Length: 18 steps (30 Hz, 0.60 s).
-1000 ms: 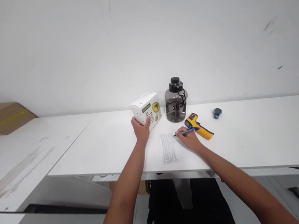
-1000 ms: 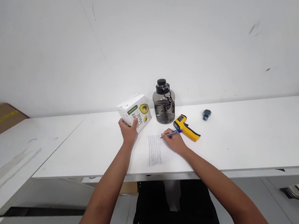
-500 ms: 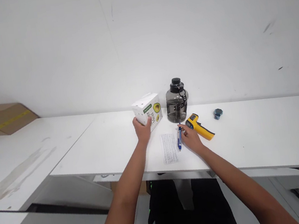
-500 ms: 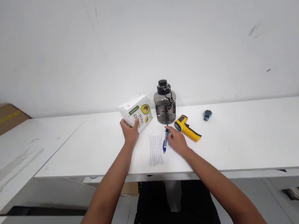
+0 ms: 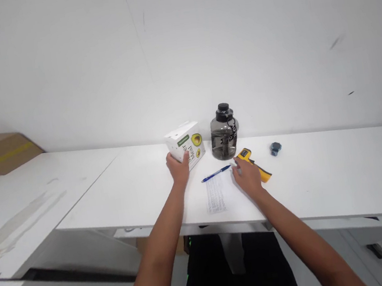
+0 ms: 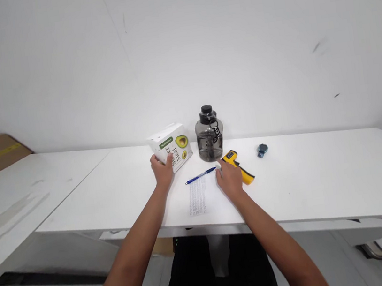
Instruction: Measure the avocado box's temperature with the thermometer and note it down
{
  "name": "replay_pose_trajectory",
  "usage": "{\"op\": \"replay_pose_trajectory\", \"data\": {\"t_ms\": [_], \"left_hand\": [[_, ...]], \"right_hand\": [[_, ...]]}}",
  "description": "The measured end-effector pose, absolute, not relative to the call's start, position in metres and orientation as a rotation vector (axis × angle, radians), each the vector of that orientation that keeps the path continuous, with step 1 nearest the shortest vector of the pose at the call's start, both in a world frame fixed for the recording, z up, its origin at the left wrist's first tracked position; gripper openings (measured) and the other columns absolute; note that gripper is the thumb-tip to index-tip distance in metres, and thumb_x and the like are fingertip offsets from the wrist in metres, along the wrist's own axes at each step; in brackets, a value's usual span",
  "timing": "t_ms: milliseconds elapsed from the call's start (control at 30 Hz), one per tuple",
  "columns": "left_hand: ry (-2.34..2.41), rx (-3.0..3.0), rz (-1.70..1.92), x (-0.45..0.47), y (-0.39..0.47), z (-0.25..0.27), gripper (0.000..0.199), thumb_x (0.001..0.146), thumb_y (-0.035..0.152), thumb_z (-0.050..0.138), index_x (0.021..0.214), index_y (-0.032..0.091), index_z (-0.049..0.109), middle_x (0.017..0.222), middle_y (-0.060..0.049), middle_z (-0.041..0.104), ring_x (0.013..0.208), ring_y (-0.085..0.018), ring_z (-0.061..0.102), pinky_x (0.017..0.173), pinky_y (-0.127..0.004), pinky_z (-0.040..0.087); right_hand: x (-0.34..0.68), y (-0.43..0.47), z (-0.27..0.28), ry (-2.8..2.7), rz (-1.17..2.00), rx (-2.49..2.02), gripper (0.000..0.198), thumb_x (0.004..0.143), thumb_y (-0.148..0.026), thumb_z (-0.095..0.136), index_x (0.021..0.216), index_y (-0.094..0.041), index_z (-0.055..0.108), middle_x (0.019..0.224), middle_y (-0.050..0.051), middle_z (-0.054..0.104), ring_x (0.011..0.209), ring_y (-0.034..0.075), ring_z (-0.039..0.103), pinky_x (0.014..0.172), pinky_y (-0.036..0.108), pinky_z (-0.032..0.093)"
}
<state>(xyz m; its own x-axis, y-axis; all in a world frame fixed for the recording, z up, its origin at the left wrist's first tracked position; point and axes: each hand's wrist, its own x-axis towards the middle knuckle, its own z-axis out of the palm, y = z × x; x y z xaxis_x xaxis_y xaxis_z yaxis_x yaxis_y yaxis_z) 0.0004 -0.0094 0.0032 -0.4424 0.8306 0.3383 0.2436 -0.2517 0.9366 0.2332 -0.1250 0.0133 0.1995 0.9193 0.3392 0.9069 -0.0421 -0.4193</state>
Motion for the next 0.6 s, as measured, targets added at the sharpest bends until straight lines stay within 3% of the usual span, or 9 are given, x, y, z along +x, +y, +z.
{"op": "replay_pose_trajectory", "data": {"t_ms": [133, 267, 467, 600], "left_hand": [[1.554, 1.233, 1.687, -0.001, -0.006, 0.006, 0.070, 0.075, 0.063, 0.067, 0.125, 0.021, 0.041, 0.121, -0.016, 0.059, 0.113, -0.029, 0.059, 0.095, -0.046, 0.047], [1.529, 1.205, 1.663, -0.002, -0.005, 0.005, 0.066, 0.076, 0.067, 0.064, 0.120, 0.022, 0.044, 0.123, -0.016, 0.060, 0.112, -0.030, 0.060, 0.094, -0.046, 0.048], [1.413, 0.992, 1.753, -0.009, 0.004, -0.003, 0.056, 0.076, 0.066, 0.065, 0.110, 0.024, 0.050, 0.114, -0.010, 0.065, 0.104, -0.024, 0.065, 0.091, -0.042, 0.051], [1.312, 0.993, 1.836, -0.012, 0.010, -0.009, 0.051, 0.079, 0.066, 0.060, 0.104, 0.022, 0.052, 0.106, -0.008, 0.066, 0.097, -0.020, 0.067, 0.086, -0.040, 0.054]], "right_hand": [[0.257, -0.118, 0.036, -1.605, -0.223, -2.300, 0.045, 0.091, -0.042, 0.053, 0.126, -0.015, 0.057, 0.118, 0.019, 0.062, 0.110, 0.035, 0.052, 0.086, 0.044, 0.036], [0.268, -0.104, 0.046, -1.701, -0.094, -2.375, 0.049, 0.090, -0.054, 0.053, 0.120, -0.015, 0.058, 0.116, 0.017, 0.062, 0.111, 0.034, 0.055, 0.083, 0.043, 0.039], [0.261, -0.102, 0.032, -1.715, -0.060, -2.350, 0.054, 0.096, -0.051, 0.043, 0.130, -0.010, 0.048, 0.111, 0.019, 0.065, 0.107, 0.032, 0.060, 0.082, 0.042, 0.041], [0.269, -0.113, 0.030, -1.730, -0.078, -2.386, 0.058, 0.089, -0.060, 0.050, 0.120, -0.012, 0.057, 0.114, 0.018, 0.064, 0.111, 0.033, 0.056, 0.087, 0.046, 0.039]]}}
